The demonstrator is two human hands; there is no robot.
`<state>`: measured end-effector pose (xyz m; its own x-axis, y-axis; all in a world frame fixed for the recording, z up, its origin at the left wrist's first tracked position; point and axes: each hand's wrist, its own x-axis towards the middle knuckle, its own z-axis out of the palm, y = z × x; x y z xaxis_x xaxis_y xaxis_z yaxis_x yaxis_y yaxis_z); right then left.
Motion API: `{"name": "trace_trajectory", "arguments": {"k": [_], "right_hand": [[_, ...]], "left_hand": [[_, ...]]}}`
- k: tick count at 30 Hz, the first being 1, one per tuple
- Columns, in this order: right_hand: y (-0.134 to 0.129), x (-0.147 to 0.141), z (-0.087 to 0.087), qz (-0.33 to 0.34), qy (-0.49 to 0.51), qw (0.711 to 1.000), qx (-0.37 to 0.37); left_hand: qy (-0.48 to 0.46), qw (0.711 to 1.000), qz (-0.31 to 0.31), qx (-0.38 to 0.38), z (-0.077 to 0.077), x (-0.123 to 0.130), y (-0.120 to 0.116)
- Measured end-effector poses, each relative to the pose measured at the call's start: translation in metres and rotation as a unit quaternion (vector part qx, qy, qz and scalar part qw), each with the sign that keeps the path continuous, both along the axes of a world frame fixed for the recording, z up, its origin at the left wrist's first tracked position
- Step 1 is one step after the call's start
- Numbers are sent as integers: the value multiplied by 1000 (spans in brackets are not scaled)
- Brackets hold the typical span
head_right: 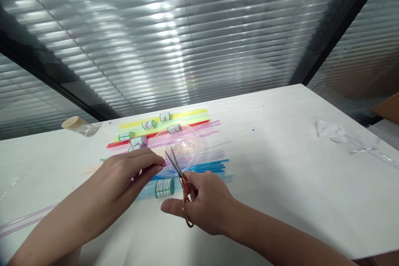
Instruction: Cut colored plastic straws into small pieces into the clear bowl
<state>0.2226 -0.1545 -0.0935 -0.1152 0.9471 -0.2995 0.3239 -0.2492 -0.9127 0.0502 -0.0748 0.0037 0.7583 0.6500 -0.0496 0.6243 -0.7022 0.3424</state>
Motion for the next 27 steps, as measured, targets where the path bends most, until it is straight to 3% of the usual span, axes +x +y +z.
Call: {"name": "trace_trajectory", "arguments": {"k": [6, 27], "right_hand": [[1, 1, 0, -11, -92, 995, 39], [4, 3, 0, -17, -105, 991, 82]], "left_hand": [[1, 1000, 2, -4, -1, 0, 0], [-23, 1000, 6, 16, -1, 0, 2]]}}
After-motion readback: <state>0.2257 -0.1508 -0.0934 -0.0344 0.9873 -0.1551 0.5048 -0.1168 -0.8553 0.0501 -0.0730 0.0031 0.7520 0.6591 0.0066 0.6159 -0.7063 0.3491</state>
